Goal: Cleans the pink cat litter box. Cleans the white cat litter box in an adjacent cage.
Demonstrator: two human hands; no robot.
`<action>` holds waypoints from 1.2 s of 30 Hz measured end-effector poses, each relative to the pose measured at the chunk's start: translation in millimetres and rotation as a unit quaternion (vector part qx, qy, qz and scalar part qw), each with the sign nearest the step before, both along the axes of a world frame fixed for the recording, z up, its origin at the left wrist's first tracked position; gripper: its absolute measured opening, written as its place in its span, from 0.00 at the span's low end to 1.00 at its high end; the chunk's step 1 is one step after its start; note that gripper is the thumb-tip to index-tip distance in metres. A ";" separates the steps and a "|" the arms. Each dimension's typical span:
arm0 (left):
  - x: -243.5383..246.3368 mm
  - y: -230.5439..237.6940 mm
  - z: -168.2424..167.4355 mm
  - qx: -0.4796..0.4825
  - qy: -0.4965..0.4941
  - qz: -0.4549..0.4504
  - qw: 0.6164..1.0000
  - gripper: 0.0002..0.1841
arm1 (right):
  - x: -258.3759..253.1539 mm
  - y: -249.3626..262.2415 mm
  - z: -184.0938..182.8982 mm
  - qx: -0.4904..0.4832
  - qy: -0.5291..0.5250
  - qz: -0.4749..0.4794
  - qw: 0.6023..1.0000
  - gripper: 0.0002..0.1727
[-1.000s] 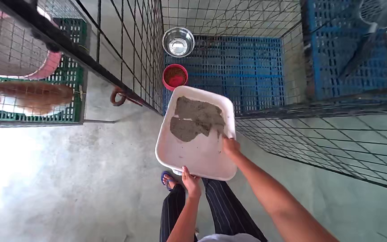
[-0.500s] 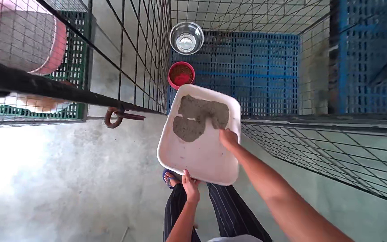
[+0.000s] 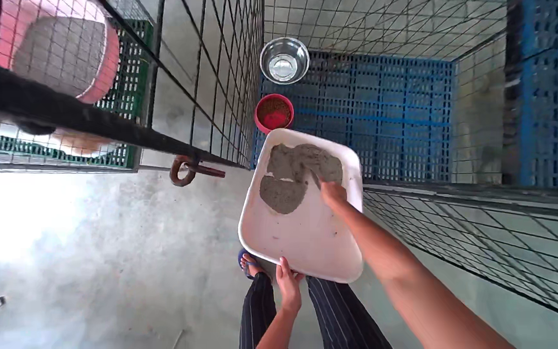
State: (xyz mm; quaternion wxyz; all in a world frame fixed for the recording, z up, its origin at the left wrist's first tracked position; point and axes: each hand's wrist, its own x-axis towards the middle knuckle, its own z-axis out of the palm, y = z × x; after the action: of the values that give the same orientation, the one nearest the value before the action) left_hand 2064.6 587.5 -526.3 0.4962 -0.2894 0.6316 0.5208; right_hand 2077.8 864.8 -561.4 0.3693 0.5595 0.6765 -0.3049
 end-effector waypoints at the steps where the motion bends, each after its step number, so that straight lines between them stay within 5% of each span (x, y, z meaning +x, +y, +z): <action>1: 2.8 -4.5 4.3 0.000 -0.006 -0.004 1.000 0.24 | 4.1 -3.7 6.1 -0.006 0.001 -0.003 1.000 0.28; 6: -4.3 0.7 5.0 -0.002 -0.013 -0.014 1.000 0.25 | 16.2 -58.3 53.0 -0.015 -0.004 0.025 1.000 0.29; 13: -4.9 -6.8 -1.9 -0.006 0.002 -0.019 1.000 0.24 | -27.1 12.5 1.4 -0.023 0.050 0.003 0.998 0.26; 16: -6.5 -6.8 -3.1 0.002 -0.008 -0.022 1.000 0.24 | 18.9 8.1 33.9 -0.026 0.079 -0.059 0.995 0.24; 20: -10.2 -4.7 0.4 0.012 0.011 -0.028 0.999 0.23 | 76.4 -63.6 81.6 -0.021 -0.014 -0.024 0.999 0.26; 23: -10.7 -7.9 -7.4 0.002 0.016 -0.026 1.000 0.24 | 74.5 -69.3 43.0 -0.006 -0.035 -0.005 0.999 0.28; 28: -12.0 -15.1 -16.9 0.002 0.014 -0.028 1.000 0.23 | 43.4 4.3 -12.0 0.025 0.003 -0.031 0.999 0.27; 31: -7.7 -10.6 -11.2 0.006 -0.008 -0.035 0.999 0.24 | 67.0 13.9 12.9 0.009 0.061 -0.077 0.995 0.26; 34: -6.2 -9.1 -3.9 0.000 -0.028 -0.049 0.998 0.24 | 67.6 -43.0 73.7 -0.029 0.029 -0.024 0.999 0.25; 36: -5.8 -3.8 1.4 0.000 -0.024 -0.057 0.998 0.24 | 61.2 -74.6 77.4 -0.036 -0.007 0.027 0.999 0.26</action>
State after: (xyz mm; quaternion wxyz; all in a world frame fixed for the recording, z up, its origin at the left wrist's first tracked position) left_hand 2058.9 583.7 -524.8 0.5402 -0.2648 0.6351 0.4845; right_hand 2139.0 790.2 -484.1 0.4019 0.5291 0.6776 -0.3153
